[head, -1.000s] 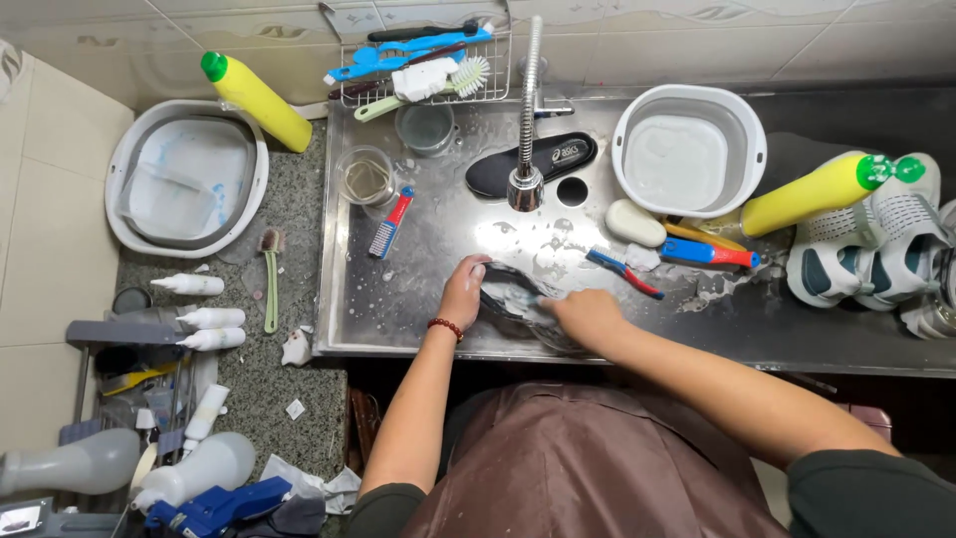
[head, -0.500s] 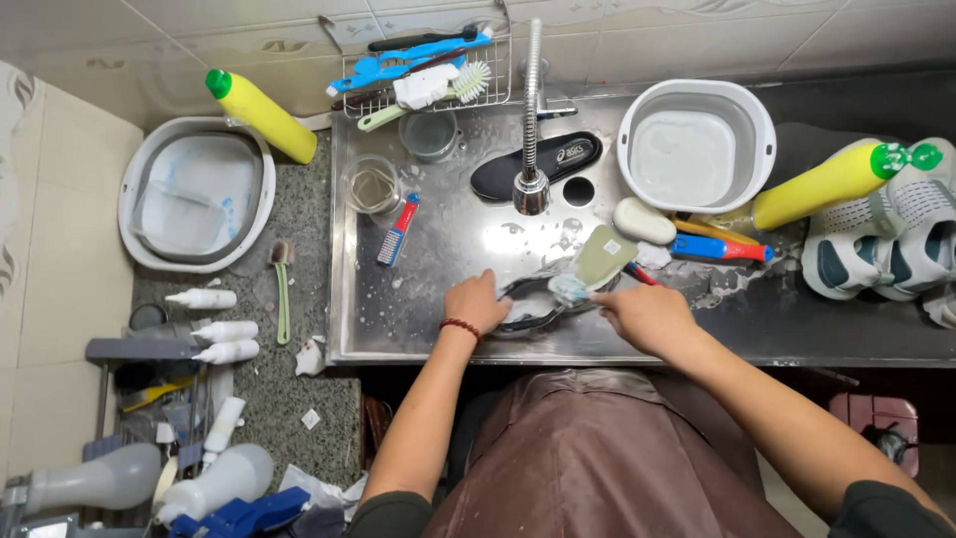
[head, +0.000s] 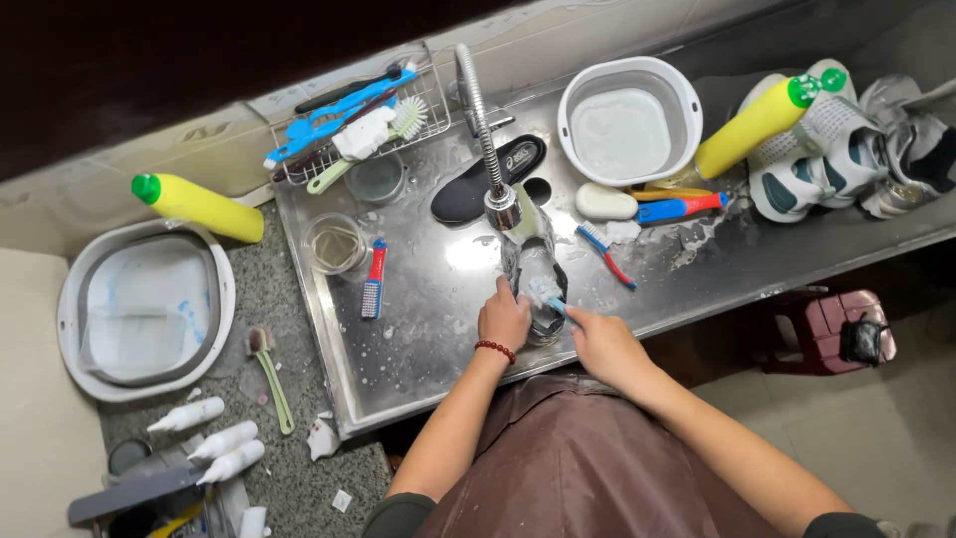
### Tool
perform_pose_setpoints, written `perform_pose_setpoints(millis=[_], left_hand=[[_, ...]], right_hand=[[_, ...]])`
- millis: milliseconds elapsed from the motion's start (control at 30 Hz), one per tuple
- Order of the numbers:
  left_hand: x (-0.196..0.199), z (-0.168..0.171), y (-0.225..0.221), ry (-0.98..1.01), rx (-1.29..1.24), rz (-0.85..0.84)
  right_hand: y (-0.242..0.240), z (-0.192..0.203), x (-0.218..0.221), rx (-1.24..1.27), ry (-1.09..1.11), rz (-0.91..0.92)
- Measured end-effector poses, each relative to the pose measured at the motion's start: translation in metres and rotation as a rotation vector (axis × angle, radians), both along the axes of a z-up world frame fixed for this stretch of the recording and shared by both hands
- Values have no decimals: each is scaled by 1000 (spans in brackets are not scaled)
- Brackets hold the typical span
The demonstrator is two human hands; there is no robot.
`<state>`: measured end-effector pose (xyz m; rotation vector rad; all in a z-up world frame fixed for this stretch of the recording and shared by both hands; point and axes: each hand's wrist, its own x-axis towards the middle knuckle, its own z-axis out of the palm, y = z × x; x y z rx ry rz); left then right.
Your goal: Washing and scrubbing a sneaker in a sink with soap and brushes.
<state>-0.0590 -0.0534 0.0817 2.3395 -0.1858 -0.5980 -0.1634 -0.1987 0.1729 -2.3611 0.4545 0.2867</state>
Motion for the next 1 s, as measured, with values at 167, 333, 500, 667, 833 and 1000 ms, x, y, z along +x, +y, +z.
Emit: perform_pose_setpoints(millis=[167,333,500,667,833,1000], left_hand=[[-16,-86,0,-283,-170,-47],[-18,-95,-10,-303,-315,97],[-21,-91,-15,-182,-346,162],[-28,-104,-16,-253,-332,208],[-32,-95,-21,-275,-349,246],[-26,-79,-26,-153,-280,272]], right_hand=[[21,-51,46,-196,227,45],[24,-85,33,-346,137,140],[12,-105,57,-443,56,302],[12,-90,42,-404,-26,317],[2,-90,55,-409,133,426],[4,-95,65,-421,51,394]])
